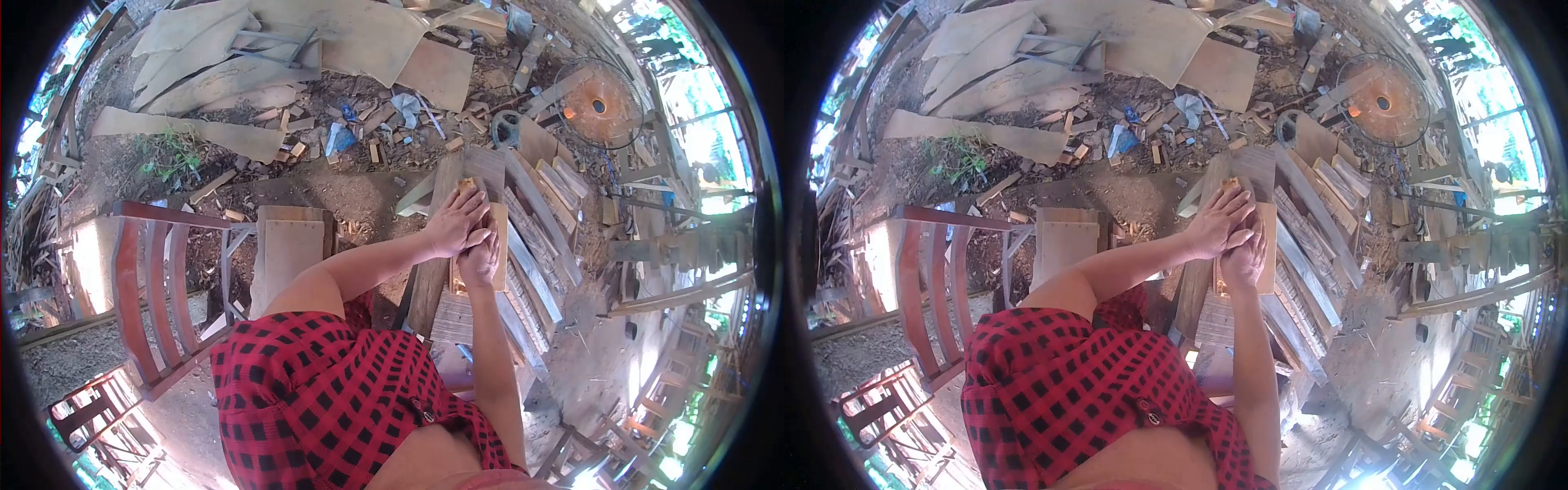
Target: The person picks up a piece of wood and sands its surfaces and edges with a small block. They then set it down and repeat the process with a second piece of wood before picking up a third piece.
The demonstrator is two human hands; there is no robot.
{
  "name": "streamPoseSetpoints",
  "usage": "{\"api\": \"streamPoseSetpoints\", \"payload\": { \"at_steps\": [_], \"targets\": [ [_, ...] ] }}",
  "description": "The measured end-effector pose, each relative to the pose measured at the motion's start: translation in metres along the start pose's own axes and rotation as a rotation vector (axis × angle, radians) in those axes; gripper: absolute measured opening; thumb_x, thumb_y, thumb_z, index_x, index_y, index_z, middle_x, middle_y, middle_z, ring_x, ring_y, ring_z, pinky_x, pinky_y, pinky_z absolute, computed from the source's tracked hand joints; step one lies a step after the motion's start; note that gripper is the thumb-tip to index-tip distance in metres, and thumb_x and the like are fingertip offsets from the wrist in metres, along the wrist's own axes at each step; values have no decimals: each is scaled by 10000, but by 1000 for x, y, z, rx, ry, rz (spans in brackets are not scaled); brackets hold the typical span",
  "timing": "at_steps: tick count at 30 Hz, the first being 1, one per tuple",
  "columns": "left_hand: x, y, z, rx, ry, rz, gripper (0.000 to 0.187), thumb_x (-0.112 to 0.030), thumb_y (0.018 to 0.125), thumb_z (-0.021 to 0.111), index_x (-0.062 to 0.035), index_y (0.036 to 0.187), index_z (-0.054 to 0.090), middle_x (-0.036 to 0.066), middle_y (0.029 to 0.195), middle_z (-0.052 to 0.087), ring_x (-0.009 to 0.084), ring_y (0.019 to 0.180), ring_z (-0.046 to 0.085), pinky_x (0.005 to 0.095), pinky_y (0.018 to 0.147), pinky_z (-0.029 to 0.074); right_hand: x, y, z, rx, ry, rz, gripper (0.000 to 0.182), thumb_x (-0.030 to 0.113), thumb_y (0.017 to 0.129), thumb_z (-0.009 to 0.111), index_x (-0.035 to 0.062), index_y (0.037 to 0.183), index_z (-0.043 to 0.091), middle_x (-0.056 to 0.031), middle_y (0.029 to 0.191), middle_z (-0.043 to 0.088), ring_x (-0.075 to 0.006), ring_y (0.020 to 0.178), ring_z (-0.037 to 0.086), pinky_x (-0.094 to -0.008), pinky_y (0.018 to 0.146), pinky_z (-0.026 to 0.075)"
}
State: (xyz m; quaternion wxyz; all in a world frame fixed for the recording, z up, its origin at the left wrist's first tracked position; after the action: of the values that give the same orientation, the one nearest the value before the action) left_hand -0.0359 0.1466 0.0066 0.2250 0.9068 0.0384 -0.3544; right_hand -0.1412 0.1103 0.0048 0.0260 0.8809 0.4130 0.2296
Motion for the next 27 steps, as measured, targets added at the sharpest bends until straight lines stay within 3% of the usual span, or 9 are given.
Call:
{"api": "streamPoseSetpoints", "payload": {
  "at_steps": [4, 12, 17, 19, 24, 27],
  "targets": [
    [-31, -33, 8, 67, 25, 10, 697, -503, 938, 472, 23, 1394, 431, 232, 1492, 353, 416, 1435, 221, 537, 1176, 141, 9, -48, -15, -39, 45, 60, 626, 220, 892, 617, 60, 1455, 396, -247, 1467, 381, -430, 1328, 402, -504, 1079, 348],
    [-87, -90, 23, 245, -104, 104, 693, -477, 934, 505, 40, 1389, 429, 237, 1498, 339, 410, 1445, 205, 529, 1181, 123, 11, -141, -34, -50, -83, 157, 578, 233, 910, 604, 30, 1425, 438, -250, 1440, 398, -428, 1316, 407, -497, 1068, 357],
    [-63, -51, 24, 180, -76, 89, 687, -497, 951, 449, 44, 1375, 451, 220, 1474, 385, 388, 1426, 251, 523, 1174, 155, -4, -97, -26, -119, 36, 125, 591, 274, 925, 562, 48, 1446, 398, -239, 1453, 377, -422, 1328, 382, -508, 1086, 328],
    [-41, -20, 32, 183, -1, 83, 700, -522, 946, 455, -10, 1420, 411, 219, 1488, 368, 408, 1440, 221, 529, 1181, 133, -10, -55, -26, -123, 8, 53, 617, 253, 902, 589, 59, 1454, 394, -247, 1455, 378, -418, 1328, 384, -512, 1086, 328],
    [3, 22, 5, -55, 118, -109, 751, -569, 932, 469, -99, 1494, 306, 220, 1527, 308, 414, 1460, 161, 580, 1168, 93, -39, 19, -8, -38, -101, 147, 625, 206, 867, 621, 83, 1443, 415, -270, 1446, 370, -446, 1306, 397, -521, 1066, 354],
    [20, -4, -4, 2, 205, -261, 854, -603, 893, 529, -99, 1518, 240, 238, 1546, 250, 412, 1464, 145, 591, 1161, 95, -42, 20, -5, -25, -213, 108, 616, 201, 868, 617, 104, 1444, 421, -278, 1443, 364, -462, 1303, 391, -521, 1062, 359]
  ]
}}
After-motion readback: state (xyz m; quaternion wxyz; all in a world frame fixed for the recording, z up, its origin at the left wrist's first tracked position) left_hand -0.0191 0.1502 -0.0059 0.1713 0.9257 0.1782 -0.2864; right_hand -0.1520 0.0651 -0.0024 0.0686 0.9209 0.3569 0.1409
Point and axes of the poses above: each hand's wrist, its own y-axis towards the middle knuckle, its own z-axis out of the palm, x = y × z, the point moved 5 cm from there along y, towards the middle knuckle
